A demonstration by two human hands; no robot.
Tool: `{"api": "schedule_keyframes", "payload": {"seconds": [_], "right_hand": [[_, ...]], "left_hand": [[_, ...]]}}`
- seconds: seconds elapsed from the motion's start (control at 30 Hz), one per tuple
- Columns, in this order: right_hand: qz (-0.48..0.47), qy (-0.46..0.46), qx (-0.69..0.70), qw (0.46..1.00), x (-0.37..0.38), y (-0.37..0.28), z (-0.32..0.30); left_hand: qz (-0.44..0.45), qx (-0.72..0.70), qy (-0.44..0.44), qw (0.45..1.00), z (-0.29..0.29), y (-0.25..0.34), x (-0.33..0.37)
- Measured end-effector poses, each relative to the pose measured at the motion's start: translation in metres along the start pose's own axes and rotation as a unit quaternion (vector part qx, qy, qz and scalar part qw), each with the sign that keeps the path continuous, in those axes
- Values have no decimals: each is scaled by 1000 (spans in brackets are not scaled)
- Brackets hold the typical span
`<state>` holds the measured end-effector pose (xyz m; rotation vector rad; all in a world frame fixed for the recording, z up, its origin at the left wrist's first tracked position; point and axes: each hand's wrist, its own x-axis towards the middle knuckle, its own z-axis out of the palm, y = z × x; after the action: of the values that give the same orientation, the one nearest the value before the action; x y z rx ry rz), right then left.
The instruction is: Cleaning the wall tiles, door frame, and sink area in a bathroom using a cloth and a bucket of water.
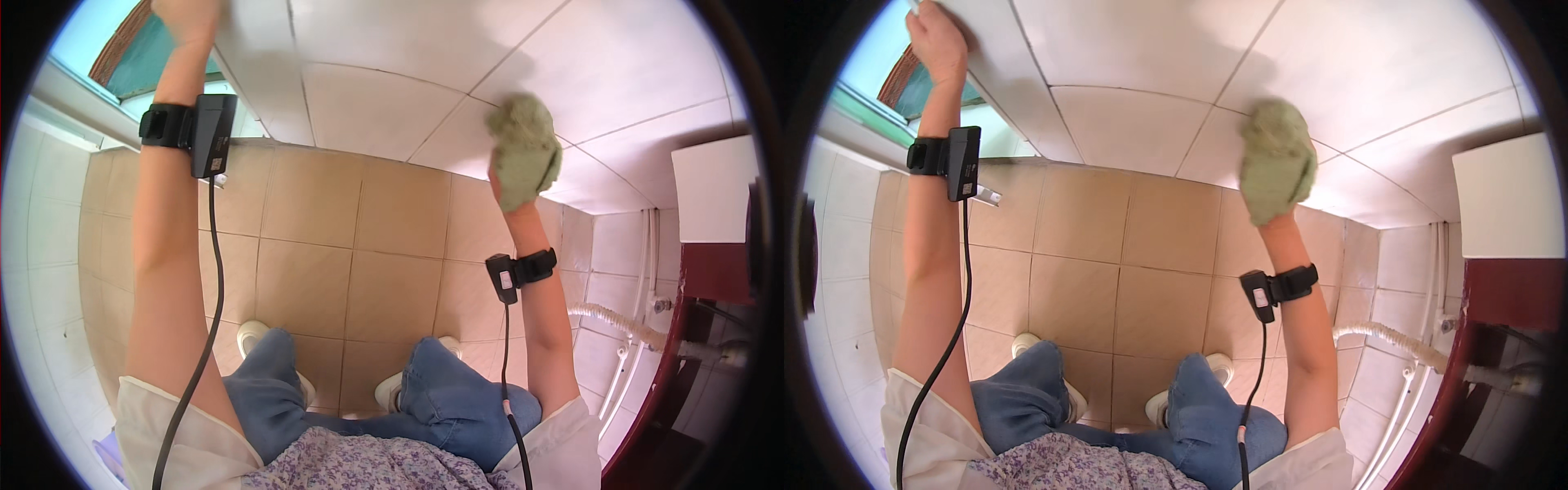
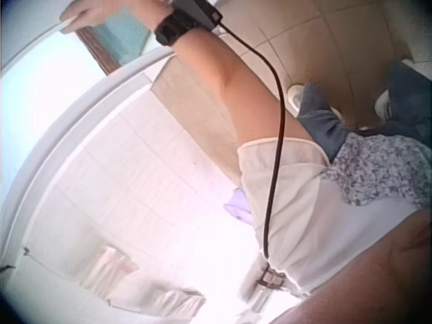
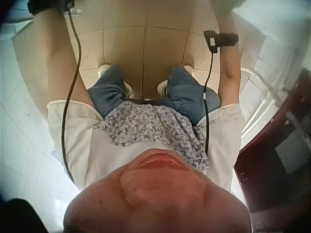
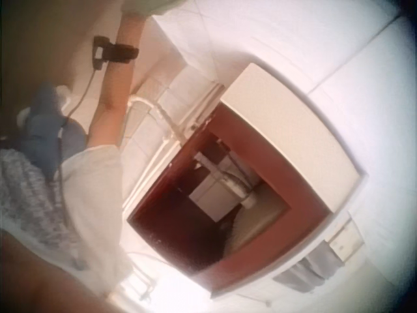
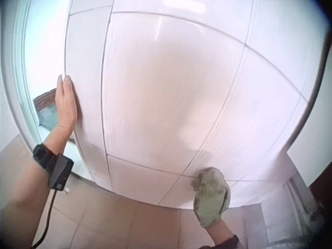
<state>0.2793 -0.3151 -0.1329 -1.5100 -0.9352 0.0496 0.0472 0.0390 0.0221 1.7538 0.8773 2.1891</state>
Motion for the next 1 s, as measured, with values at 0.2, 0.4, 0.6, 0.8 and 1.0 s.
{"api": "schedule_keyframes", "payload": {"seconds": [0.2,0.4,0.6,0.8,1.0], "right_hand": [[-103,-1,7,995,8,3,8],[-199,65,-51,976,-5,6,28],[-230,-32,-386,893,12,-1,9],[-135,19,-73,988,-8,-1,26],[-138,-22,-274,952,9,-11,23]], "left_hand": [[-6,-15,-14,1000,0,16,6],[-19,20,11,1000,5,24,-2],[0,-1,10,1000,3,21,1],[-10,-4,5,1000,4,22,-2],[-1,-13,6,1000,2,21,1]]}}
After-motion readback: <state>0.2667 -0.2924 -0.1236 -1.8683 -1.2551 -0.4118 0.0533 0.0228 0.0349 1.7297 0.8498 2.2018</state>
